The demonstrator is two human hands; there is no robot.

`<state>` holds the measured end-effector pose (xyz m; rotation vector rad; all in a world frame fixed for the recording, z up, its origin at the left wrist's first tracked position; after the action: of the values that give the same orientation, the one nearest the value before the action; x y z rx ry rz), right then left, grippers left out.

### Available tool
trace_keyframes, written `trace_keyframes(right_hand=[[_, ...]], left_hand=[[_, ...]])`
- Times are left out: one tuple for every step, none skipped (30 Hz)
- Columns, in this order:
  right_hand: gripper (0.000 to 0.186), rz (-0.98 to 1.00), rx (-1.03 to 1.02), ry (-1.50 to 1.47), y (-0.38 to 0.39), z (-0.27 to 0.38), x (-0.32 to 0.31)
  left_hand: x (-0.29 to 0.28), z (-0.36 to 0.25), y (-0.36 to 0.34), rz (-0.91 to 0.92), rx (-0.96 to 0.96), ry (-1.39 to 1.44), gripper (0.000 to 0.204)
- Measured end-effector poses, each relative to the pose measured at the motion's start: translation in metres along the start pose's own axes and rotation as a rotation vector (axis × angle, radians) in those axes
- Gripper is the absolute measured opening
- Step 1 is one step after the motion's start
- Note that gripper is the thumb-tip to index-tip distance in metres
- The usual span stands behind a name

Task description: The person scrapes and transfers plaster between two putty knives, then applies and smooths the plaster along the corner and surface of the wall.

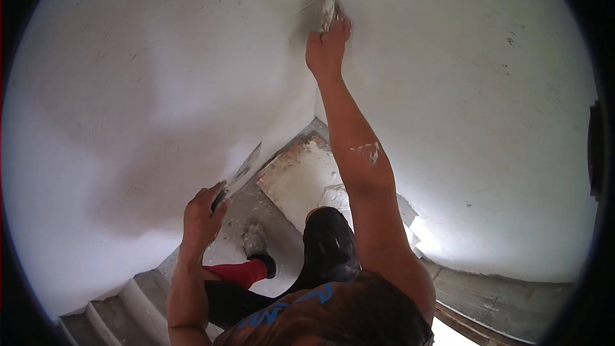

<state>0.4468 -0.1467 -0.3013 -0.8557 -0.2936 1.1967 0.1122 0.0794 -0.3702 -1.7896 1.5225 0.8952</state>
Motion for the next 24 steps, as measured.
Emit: trace_keyframes(right_hand=[[0.069, 0.005, 0.003, -0.006, 0.0, 0.008, 0.005], [0.07, 0.028, 0.058, -0.039, -0.001, 0.013, 0.015], [0.071, 0.049, 0.109, -0.067, -0.002, 0.016, 0.02], [0.071, 0.052, 0.107, -0.07, -0.003, 0.014, 0.024], [0.072, 0.055, 0.095, -0.053, -0.005, 0.012, 0.028], [0.074, 0.058, 0.086, -0.035, -0.006, 0.012, 0.03], [0.074, 0.062, 0.086, -0.037, -0.007, 0.011, 0.032], [0.075, 0.046, 0.08, -0.088, -0.007, 0.009, 0.031], [0.077, 0.029, 0.076, -0.136, -0.009, 0.008, 0.029], [0.078, -0.058, -0.075, 0.03, -0.011, -0.001, 0.027], [0.08, -0.145, -0.228, 0.211, -0.01, -0.01, 0.027], [0.08, 0.0, -0.111, -0.038, 0.015, 0.021, 0.046], [0.08, 0.068, -0.122, -0.076, 0.036, 0.033, 0.058], [0.078, 0.277, -0.105, -0.167, 0.065, 0.082, 0.066], [0.079, 0.459, -0.033, -0.197, 0.084, 0.102, 0.059], [0.071, 0.44, -0.117, -0.25, 0.088, 0.113, 0.038], [0.066, 0.467, -0.122, -0.308, 0.083, 0.116, 0.019], [0.062, 0.501, -0.13, -0.372, 0.075, 0.118, 0.002], [0.061, 0.32, -0.406, -0.275, 0.06, 0.13, -0.024], [0.059, 0.136, -0.671, -0.17, 0.046, 0.139, -0.046], [0.063, 0.057, -0.726, -0.088, 0.025, 0.144, -0.063], [0.068, -0.027, -0.781, -0.019, 0.004, 0.156, -0.076], [0.067, -0.012, -0.727, 0.159, -0.016, 0.164, -0.073], [0.067, 0.007, -0.671, 0.351, -0.032, 0.165, -0.071]], left_hand=[[-0.001, 0.002, 0.002, 0.007, -0.016, 0.002, 0.042], [-0.002, 0.005, 0.004, 0.005, -0.025, -0.001, 0.042], [-0.002, 0.005, 0.004, 0.0, -0.022, 0.0, 0.041], [-0.003, 0.006, 0.004, -0.005, -0.02, 0.0, 0.041], [-0.004, 0.005, 0.004, -0.008, -0.025, 0.001, 0.041], [-0.005, 0.001, 0.004, -0.01, -0.018, 0.01, 0.041], [-0.006, -0.002, 0.004, -0.011, -0.01, 0.019, 0.041], [-0.007, -0.001, 0.003, -0.011, -0.013, 0.019, 0.041], [-0.009, -0.003, 0.003, -0.017, 0.005, 0.01, 0.041], [-0.006, -0.012, -0.003, -0.016, 0.052, 0.015, 0.04], [0.001, -0.024, -0.012, 0.001, 0.09, 0.035, 0.04], [-0.004, -0.014, -0.007, 0.003, 0.014, 0.021, 0.04], [-0.002, -0.019, -0.011, 0.017, -0.006, 0.033, 0.04], [-0.007, -0.012, -0.004, 0.01, -0.031, 0.017, 0.04], [-0.008, -0.011, -0.002, 0.005, -0.042, 0.036, 0.04], [-0.008, -0.011, -0.003, 0.003, -0.046, 0.057, 0.041], [-0.005, -0.01, -0.003, -0.001, -0.038, 0.055, 0.041], [-0.003, -0.012, -0.002, -0.029, 0.009, 0.061, 0.04], [-0.001, -0.013, 0.002, -0.051, 0.048, 0.069, 0.04], [-0.001, -0.014, 0.005, -0.047, 0.038, 0.074, 0.04], [0.0, -0.014, 0.006, -0.022, 0.033, 0.052, 0.04], [-0.002, -0.014, 0.008, -0.005, 0.021, 0.022, 0.039], [-0.002, -0.011, 0.009, -0.004, -0.004, 0.021, 0.039], [-0.001, -0.012, 0.009, -0.02, 0.018, 0.029, 0.039]])
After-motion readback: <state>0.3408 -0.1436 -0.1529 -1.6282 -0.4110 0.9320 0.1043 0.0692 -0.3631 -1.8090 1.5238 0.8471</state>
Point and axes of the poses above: each hand's wrist, its own y-axis away from the middle knuckle, its own x-axis out of the palm, z = x × y, the point moved 7 cm from there along -y, towards the middle knuckle, and after that the axes turned 2 degrees about z, right-handed, at the moved point
